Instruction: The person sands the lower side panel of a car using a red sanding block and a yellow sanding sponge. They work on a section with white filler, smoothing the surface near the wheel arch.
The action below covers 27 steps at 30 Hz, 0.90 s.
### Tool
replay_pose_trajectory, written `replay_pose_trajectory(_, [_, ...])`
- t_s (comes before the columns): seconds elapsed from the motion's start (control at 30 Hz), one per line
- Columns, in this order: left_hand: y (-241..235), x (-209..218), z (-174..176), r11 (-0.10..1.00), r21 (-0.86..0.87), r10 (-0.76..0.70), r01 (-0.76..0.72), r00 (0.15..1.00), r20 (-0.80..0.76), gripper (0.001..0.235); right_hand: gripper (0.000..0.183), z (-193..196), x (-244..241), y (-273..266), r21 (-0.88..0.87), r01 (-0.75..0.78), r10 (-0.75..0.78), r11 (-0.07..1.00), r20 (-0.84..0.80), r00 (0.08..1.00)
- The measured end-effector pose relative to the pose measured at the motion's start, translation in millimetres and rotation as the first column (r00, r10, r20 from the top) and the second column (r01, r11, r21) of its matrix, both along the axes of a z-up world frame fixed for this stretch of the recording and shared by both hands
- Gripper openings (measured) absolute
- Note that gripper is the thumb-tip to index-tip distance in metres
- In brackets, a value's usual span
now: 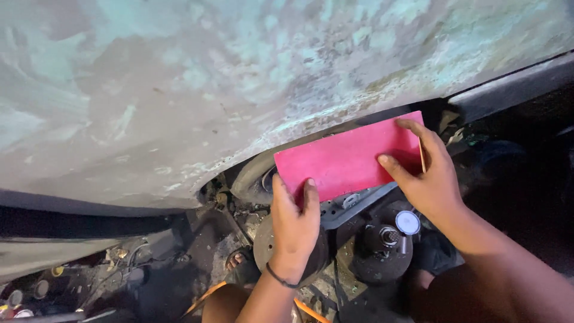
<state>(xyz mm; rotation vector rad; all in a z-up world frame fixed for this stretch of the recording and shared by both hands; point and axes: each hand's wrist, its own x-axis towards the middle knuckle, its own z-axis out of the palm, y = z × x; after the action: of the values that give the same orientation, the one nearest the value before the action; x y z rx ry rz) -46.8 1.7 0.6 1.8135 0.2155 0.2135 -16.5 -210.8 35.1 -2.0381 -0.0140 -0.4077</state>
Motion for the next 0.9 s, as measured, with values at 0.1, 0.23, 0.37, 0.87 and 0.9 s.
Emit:
replay_pose_trajectory(0.1, [3.9,-8.0,18.5,0.999,0.028,0.021,-0.022,0.999,0.037,0.043,0.064,-3.2,-1.9,7.6,-0.005,-0.027,0.027,1.0,0.091,0.995])
replay_pose_trajectory(0.23, [14.7,-14.4,28.4,0.999,0.011,0.04,-0.041,0.997,0.068,0.043,0.065,-15.6,-0.4,13.9,-0.039,-0.041,0.048,0.998,0.211,0.976])
replay_pose_trajectory(0.37, [27.9,-13.4,31.8,0.992,0.076,0.093,-0.098,0.993,0.069,0.051,0.066,-16.6,2.3,21.4,-0.114,-0.039,0.077,0.993,0.348,0.934])
replay_pose_trajectory(0.87, [25.7,28.9,11.2,0.993,-0.038,0.112,-0.108,0.986,0.121,0.053,0.055,-30.2,39.9,14.8,-0.228,0.014,0.091,0.974,0.443,0.892])
replay_pose_trajectory(0.9, [23.5,31.4,10.0,0.991,-0.098,0.108,-0.096,0.985,0.133,0.054,0.051,-36.6,45.2,11.0,-0.22,-0.009,0.115,0.975,0.474,0.873])
